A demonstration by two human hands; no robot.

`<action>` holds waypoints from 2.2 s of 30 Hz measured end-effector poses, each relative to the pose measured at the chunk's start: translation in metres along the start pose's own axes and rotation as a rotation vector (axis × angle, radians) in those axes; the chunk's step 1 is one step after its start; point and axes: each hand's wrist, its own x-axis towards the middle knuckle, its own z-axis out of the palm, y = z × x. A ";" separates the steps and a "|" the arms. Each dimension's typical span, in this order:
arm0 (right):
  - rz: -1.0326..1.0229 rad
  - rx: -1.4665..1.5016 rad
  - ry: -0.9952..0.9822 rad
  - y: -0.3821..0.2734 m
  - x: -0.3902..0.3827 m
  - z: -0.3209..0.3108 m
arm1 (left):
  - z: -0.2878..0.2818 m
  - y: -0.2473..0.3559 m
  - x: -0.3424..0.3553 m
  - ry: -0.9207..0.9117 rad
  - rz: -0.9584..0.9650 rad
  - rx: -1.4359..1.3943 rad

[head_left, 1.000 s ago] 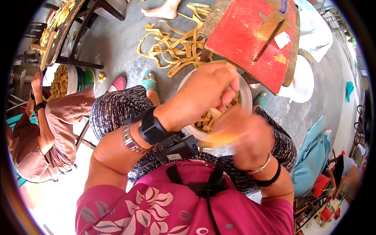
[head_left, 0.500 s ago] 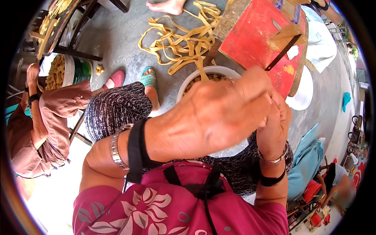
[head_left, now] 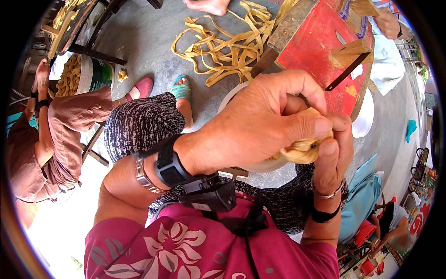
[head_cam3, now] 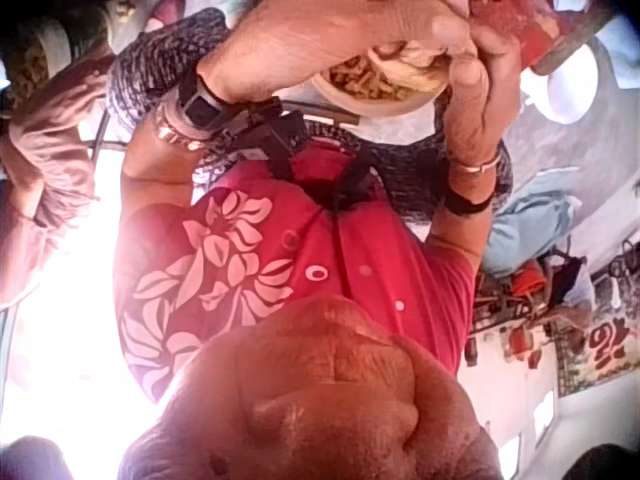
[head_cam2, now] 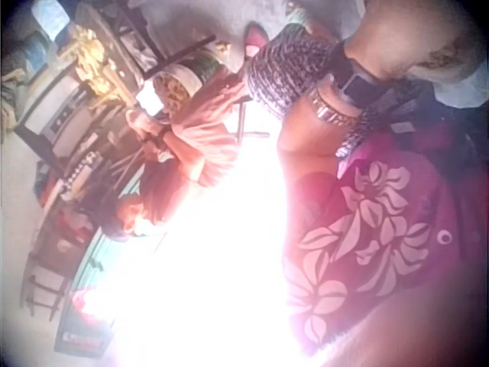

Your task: The person weaves together thin strips of leaf material by hand, folding and winding them into small circular bundles and placing them into a bucket.

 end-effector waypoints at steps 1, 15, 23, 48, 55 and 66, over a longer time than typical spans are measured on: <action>0.026 -0.005 0.019 0.003 -0.001 -0.003 | 0.001 0.004 0.000 -0.013 -0.043 -0.078; 0.153 -0.024 0.150 0.011 -0.010 -0.011 | 0.015 -0.018 0.001 0.040 0.508 0.598; 0.084 0.074 0.137 0.022 -0.008 -0.002 | 0.009 -0.039 0.011 0.134 0.650 0.883; -0.056 -0.166 0.219 0.031 -0.019 -0.026 | -0.010 -0.002 0.007 -0.141 0.185 0.154; 0.283 0.234 -0.100 0.003 -0.003 0.002 | -0.005 -0.015 0.009 0.023 0.018 -0.104; 0.087 -0.131 -0.142 0.014 -0.011 -0.026 | -0.014 0.002 0.013 0.096 -0.028 -0.108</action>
